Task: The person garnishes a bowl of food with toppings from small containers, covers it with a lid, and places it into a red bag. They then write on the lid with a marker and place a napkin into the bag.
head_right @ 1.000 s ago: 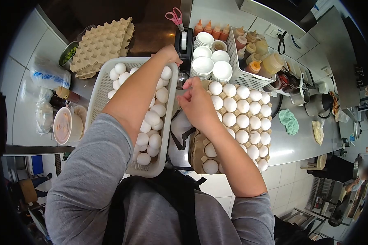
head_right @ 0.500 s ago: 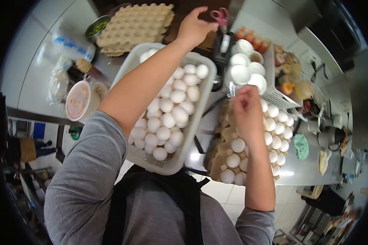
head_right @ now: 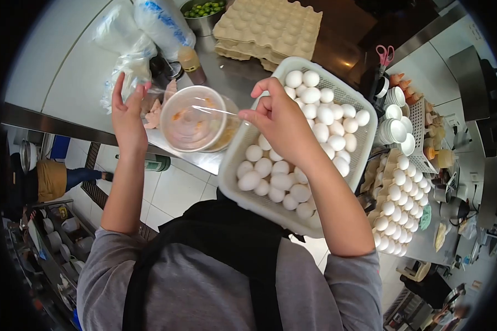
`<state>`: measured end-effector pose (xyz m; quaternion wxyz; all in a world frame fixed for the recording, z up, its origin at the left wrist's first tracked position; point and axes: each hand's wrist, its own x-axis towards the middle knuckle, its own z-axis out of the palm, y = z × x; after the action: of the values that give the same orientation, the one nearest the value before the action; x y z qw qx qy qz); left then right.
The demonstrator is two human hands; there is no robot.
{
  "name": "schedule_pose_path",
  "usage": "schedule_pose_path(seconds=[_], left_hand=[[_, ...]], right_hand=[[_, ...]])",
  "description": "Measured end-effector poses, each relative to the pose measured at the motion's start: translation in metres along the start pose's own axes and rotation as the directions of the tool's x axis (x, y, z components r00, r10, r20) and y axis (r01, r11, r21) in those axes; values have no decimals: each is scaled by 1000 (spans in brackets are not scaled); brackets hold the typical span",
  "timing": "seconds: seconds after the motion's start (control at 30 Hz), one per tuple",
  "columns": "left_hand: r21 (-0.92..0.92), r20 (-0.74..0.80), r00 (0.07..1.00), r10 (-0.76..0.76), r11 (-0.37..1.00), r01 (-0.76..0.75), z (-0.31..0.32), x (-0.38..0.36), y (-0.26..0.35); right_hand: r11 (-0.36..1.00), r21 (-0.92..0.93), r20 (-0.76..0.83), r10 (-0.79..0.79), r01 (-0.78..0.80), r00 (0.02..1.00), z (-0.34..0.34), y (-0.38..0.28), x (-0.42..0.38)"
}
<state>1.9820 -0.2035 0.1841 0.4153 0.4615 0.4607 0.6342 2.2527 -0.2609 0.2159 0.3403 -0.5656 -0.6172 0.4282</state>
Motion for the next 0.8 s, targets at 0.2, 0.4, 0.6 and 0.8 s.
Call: schedule_pose_path(seconds=[0.2, 0.4, 0.6, 0.8], left_hand=[[-185, -43, 958, -282, 945, 270, -43, 0, -74], [-66, 214, 940, -267, 956, 286, -36, -20, -107], [152, 337, 881, -332, 943, 297, -49, -8, -136], [32, 400, 894, -204, 977, 209, -46, 1, -126]], right_hand=[[971, -191, -56, 135, -144, 989, 55, 24, 28], [983, -154, -421, 29, -104, 907, 116, 61, 27], [933, -315, -560, -35, -173, 828, 130, 58, 24], [889, -445, -633, -227, -108, 740, 127, 62, 18]])
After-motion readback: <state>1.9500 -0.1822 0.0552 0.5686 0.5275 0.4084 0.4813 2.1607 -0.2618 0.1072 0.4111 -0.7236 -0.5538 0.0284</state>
